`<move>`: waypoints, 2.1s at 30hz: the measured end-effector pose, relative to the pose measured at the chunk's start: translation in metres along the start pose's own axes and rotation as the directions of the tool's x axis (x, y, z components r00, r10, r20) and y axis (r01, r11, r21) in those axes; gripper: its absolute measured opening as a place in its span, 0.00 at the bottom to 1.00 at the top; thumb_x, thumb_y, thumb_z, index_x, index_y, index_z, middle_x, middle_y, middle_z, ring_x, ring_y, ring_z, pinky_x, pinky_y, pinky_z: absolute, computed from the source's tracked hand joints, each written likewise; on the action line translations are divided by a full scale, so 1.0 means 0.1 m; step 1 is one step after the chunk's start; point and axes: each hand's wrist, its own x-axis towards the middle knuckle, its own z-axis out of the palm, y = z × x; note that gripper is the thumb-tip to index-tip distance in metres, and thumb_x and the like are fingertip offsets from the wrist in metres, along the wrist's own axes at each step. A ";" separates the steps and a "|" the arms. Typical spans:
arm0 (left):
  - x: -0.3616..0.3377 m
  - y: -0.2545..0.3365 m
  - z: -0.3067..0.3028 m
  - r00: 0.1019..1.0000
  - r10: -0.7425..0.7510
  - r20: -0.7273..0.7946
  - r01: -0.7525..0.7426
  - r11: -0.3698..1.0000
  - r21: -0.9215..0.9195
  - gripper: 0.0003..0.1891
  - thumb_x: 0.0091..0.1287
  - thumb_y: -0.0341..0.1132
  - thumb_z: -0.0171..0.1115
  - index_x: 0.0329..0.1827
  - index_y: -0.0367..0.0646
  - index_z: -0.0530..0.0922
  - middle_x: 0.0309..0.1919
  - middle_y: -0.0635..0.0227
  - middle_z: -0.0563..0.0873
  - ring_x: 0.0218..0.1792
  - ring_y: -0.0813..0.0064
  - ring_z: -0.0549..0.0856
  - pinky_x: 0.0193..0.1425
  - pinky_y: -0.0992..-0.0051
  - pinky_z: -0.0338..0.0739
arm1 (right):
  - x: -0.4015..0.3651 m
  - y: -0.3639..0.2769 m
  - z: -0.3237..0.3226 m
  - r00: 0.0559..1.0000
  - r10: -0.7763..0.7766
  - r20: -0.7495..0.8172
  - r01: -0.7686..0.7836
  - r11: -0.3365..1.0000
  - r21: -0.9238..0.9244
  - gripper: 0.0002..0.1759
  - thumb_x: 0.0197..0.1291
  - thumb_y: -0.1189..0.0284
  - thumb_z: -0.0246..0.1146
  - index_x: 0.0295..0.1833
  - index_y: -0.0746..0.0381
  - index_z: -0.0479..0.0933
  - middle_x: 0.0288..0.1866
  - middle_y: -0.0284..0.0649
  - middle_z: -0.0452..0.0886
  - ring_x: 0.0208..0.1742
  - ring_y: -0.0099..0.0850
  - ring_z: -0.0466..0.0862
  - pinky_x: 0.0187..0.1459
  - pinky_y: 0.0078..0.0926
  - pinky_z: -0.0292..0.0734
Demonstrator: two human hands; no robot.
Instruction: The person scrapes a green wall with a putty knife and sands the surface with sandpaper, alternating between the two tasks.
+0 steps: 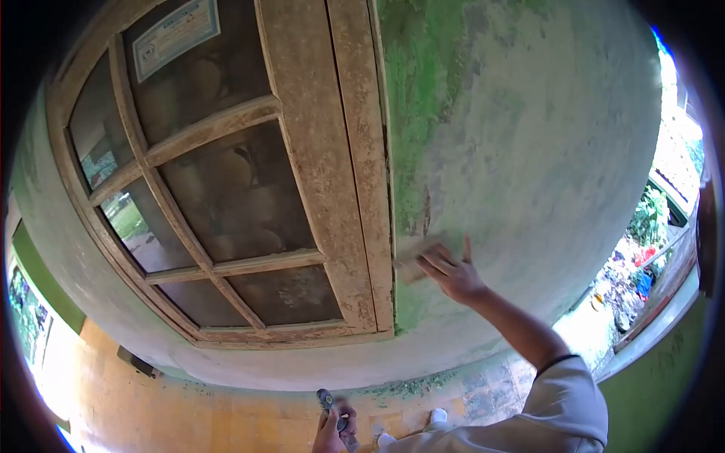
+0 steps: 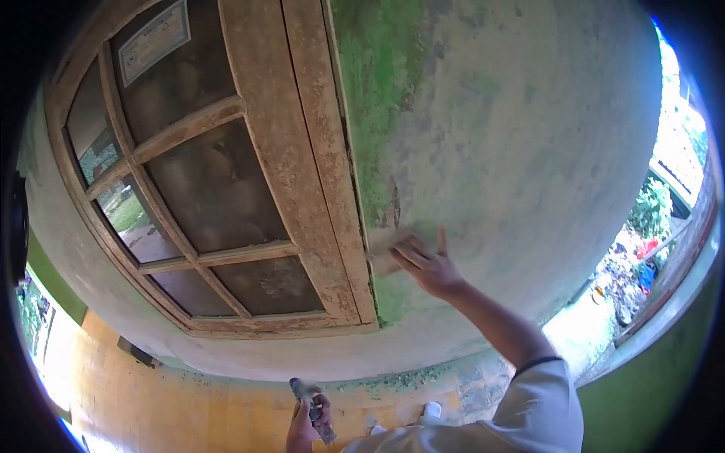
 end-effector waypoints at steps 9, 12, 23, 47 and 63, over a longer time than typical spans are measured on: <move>0.39 0.77 0.28 0.912 0.409 0.021 -0.368 0.795 0.482 0.10 0.58 0.24 0.64 0.39 0.43 0.71 0.27 0.68 0.77 0.25 0.78 0.76 0.29 0.74 0.75 | -1.51 -0.72 0.01 0.730 0.672 0.124 -0.627 0.586 0.513 0.08 0.59 0.76 0.57 0.43 0.61 0.78 0.50 0.44 0.80 0.56 0.44 0.77 0.66 0.53 0.54; 0.67 1.28 0.90 0.785 0.586 0.203 -0.618 0.719 0.317 0.13 0.56 0.28 0.67 0.34 0.46 0.68 0.23 0.70 0.73 0.21 0.77 0.71 0.29 0.74 0.70 | -1.93 -1.00 -0.05 0.745 0.628 0.226 -0.629 0.547 0.553 0.09 0.59 0.77 0.56 0.44 0.60 0.78 0.49 0.44 0.81 0.55 0.44 0.78 0.64 0.53 0.57; 1.52 1.97 3.00 0.199 0.627 0.753 -0.943 0.333 -0.029 0.20 0.64 0.53 0.60 0.29 0.51 0.61 0.14 0.79 0.61 0.16 0.82 0.57 0.23 0.76 0.54 | -2.48 -0.68 -0.39 0.457 0.698 0.552 -0.826 0.103 0.555 0.04 0.57 0.76 0.58 0.34 0.67 0.72 0.25 0.45 0.73 0.27 0.37 0.74 0.32 0.32 0.68; 2.11 2.76 4.32 0.177 0.424 0.888 -0.966 0.246 0.075 0.16 0.64 0.46 0.50 0.20 0.53 0.61 0.08 0.80 0.56 0.11 0.84 0.53 0.18 0.78 0.49 | -2.78 0.23 0.06 0.480 0.695 0.535 -0.752 0.012 0.659 0.10 0.57 0.74 0.57 0.28 0.66 0.65 0.19 0.41 0.65 0.22 0.29 0.64 0.26 0.29 0.60; 2.04 2.95 4.47 0.058 0.167 0.984 -0.954 0.301 0.005 0.15 0.64 0.46 0.47 0.20 0.54 0.60 0.09 0.81 0.56 0.12 0.84 0.54 0.18 0.79 0.50 | -2.32 0.24 0.15 0.571 0.666 0.480 -0.679 0.055 0.732 0.08 0.60 0.73 0.58 0.32 0.65 0.69 0.22 0.40 0.66 0.23 0.27 0.66 0.24 0.27 0.63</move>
